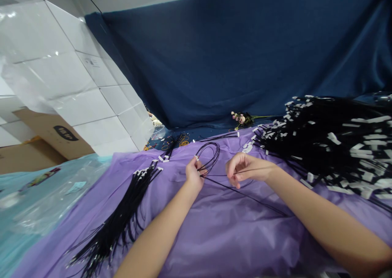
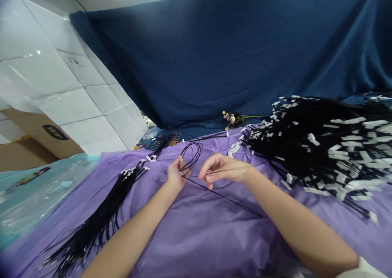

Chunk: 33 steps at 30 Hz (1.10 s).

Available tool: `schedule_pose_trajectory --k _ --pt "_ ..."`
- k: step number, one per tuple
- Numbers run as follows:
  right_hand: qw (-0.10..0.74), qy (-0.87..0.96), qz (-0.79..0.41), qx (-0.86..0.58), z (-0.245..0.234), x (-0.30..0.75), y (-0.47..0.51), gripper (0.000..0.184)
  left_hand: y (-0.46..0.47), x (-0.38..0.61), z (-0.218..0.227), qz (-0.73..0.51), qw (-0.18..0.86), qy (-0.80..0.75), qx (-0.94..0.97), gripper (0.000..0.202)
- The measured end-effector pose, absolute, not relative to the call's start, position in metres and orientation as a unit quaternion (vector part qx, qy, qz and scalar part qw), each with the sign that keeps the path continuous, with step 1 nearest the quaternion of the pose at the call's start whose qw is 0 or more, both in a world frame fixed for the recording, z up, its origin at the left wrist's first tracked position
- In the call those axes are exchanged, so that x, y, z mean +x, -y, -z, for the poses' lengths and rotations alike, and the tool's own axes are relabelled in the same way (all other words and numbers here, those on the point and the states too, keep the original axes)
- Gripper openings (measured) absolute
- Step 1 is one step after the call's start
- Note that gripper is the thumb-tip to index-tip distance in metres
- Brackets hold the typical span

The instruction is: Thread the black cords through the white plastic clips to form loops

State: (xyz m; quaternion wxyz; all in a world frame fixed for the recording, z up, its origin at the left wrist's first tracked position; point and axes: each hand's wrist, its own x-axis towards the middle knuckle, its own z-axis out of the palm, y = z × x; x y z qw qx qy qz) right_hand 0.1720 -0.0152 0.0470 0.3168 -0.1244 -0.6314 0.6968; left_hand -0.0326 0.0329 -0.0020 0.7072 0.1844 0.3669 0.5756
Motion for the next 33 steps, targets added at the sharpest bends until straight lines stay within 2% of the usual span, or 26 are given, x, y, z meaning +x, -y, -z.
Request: schedule_pose_trajectory --k 6,12,19,22,27,33 --pt "0.347 0.654 -0.667 -0.086 -0.044 0.165 0.012 0.021 -0.031 -0.027 0.001 -0.607 0.628 -0.441 0.208 0.033" --pt "0.495 0.588 -0.635 -0.076 -0.044 0.146 0.020 0.021 -0.026 -0.022 -0.004 -0.605 0.599 -0.460 0.251 0.026" --pt "0.620 0.488 -0.602 -0.126 -0.044 0.135 0.024 0.038 -0.024 -0.022 -0.004 -0.607 0.573 -0.459 0.304 0.034" --pt "0.618 0.479 -0.595 -0.186 -0.045 0.133 0.027 0.039 -0.023 -0.020 -0.002 -0.607 0.560 -0.455 0.332 0.032" --pt "0.565 0.545 -0.545 -0.295 -0.039 0.130 0.022 0.039 -0.022 -0.016 0.001 -0.608 0.550 -0.437 0.371 0.029" --pt "0.543 0.641 -0.382 -0.385 -0.025 0.130 0.012 0.018 -0.022 -0.017 0.000 -0.608 0.536 -0.442 0.383 0.023"
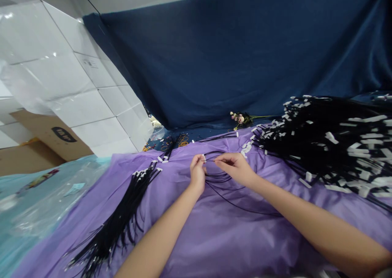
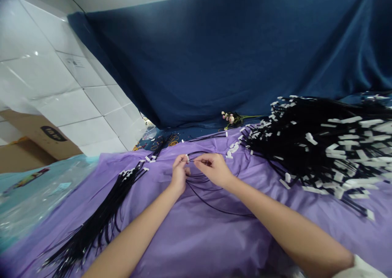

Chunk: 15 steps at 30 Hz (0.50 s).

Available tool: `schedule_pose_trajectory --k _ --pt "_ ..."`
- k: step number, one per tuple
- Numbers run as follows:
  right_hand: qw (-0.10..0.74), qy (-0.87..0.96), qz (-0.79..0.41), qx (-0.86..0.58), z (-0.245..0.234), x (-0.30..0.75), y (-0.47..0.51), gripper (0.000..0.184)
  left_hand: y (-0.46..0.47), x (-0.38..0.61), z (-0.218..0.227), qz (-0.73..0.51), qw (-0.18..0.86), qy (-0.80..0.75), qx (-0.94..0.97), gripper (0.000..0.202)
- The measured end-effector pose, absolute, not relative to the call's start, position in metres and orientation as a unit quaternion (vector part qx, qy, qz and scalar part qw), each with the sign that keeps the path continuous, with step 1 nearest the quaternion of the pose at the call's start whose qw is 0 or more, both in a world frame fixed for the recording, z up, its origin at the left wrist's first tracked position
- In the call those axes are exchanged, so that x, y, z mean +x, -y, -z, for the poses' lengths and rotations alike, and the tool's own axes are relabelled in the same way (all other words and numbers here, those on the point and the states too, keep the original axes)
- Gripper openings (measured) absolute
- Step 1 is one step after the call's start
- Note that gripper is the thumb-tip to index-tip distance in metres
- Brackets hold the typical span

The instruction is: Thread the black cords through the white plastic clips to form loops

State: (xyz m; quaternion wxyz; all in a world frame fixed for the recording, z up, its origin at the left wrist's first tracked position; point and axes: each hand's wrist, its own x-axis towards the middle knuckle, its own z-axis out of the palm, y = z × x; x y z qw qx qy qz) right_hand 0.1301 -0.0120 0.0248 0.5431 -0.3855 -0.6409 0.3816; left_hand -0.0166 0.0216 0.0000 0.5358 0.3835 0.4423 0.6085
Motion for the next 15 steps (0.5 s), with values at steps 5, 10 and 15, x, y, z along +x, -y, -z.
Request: schedule_pose_trajectory --k 5,10,15 --pt "0.530 0.682 -0.258 -0.433 -0.0212 0.1334 0.0140 0.015 -0.0220 -0.0178 -0.0016 -0.607 0.531 -0.451 0.384 0.020" --pt "0.516 0.704 -0.205 -0.443 -0.0194 0.1342 0.0133 0.017 -0.0226 -0.0185 -0.0025 -0.611 0.531 -0.445 0.383 0.022" --pt "0.508 0.715 -0.180 -0.445 -0.0185 0.1348 0.0105 0.018 -0.0217 -0.0198 -0.0042 -0.617 0.537 -0.429 0.384 0.027"
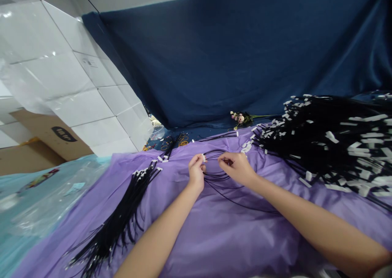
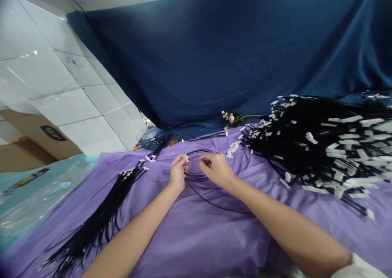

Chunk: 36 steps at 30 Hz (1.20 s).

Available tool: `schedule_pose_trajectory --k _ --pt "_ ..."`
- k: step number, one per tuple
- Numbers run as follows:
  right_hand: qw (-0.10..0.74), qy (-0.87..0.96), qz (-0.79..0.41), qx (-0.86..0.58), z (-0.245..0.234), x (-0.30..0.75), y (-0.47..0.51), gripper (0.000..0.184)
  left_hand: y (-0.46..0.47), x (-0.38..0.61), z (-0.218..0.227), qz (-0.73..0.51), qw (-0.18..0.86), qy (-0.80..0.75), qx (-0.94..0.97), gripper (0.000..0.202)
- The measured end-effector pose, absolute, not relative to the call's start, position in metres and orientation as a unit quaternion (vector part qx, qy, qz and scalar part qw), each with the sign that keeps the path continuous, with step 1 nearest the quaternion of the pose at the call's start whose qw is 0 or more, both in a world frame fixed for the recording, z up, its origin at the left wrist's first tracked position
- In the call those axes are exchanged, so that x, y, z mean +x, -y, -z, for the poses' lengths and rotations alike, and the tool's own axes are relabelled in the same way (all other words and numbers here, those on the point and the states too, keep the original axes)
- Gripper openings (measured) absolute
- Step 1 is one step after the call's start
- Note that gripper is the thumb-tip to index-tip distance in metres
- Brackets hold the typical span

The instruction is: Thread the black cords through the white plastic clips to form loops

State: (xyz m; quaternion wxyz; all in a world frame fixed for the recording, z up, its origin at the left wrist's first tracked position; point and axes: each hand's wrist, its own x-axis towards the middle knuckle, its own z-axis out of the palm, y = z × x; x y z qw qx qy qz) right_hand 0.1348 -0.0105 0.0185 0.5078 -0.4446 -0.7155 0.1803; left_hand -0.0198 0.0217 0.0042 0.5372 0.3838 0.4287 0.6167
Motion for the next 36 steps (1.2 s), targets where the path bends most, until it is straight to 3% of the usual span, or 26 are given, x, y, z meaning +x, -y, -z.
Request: schedule_pose_trajectory --k 13,23,36 --pt "0.472 0.755 -0.118 -0.440 -0.017 0.136 0.009 0.018 -0.026 -0.021 -0.001 -0.619 0.551 -0.423 0.367 0.028" --pt "0.376 0.803 0.007 -0.462 -0.009 0.139 0.008 0.023 -0.028 -0.022 0.004 -0.596 0.567 -0.423 0.380 0.026" --pt "0.258 0.832 0.060 -0.488 -0.010 0.134 0.017 0.030 -0.014 -0.015 0.004 -0.550 0.589 -0.403 0.434 0.022"
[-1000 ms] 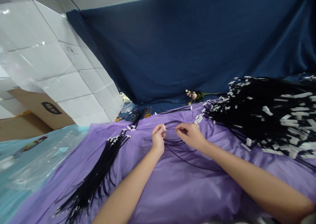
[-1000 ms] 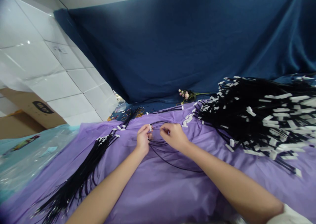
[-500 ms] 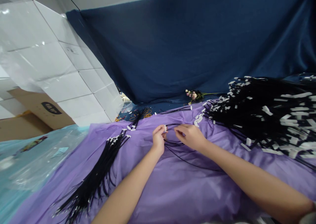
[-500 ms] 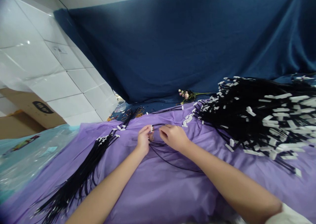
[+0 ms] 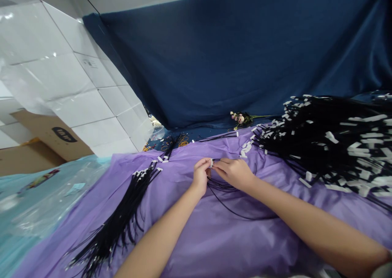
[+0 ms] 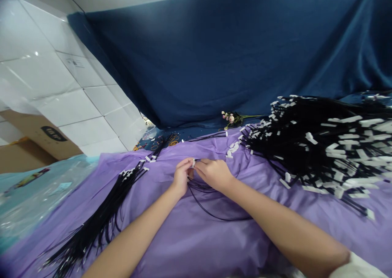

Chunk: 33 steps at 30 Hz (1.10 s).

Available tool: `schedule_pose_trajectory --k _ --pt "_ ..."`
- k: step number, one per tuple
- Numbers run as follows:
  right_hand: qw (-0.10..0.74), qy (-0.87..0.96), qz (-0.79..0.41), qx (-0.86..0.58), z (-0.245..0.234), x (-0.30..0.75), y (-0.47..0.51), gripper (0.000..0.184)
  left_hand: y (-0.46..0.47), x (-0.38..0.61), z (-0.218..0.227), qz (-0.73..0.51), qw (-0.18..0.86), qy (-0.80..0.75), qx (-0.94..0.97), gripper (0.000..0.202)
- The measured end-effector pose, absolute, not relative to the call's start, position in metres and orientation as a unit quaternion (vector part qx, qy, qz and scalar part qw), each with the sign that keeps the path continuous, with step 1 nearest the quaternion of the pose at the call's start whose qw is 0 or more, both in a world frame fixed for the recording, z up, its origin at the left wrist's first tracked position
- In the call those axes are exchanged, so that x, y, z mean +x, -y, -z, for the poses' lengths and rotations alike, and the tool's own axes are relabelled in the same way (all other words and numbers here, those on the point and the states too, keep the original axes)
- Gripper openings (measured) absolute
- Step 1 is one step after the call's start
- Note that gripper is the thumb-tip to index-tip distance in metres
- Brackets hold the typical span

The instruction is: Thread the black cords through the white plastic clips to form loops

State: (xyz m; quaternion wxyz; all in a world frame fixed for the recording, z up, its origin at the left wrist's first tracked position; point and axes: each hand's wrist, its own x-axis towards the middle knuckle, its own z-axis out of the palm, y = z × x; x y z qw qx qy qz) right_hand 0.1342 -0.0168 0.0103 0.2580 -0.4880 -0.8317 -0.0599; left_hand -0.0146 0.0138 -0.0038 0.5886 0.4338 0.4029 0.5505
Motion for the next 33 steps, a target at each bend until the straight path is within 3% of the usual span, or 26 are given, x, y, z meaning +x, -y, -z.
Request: schedule_pose_trajectory --k 33 --pt "0.173 0.842 0.072 -0.505 -0.021 0.129 0.025 0.026 -0.010 -0.006 0.008 -0.552 0.593 -0.418 0.411 0.027"
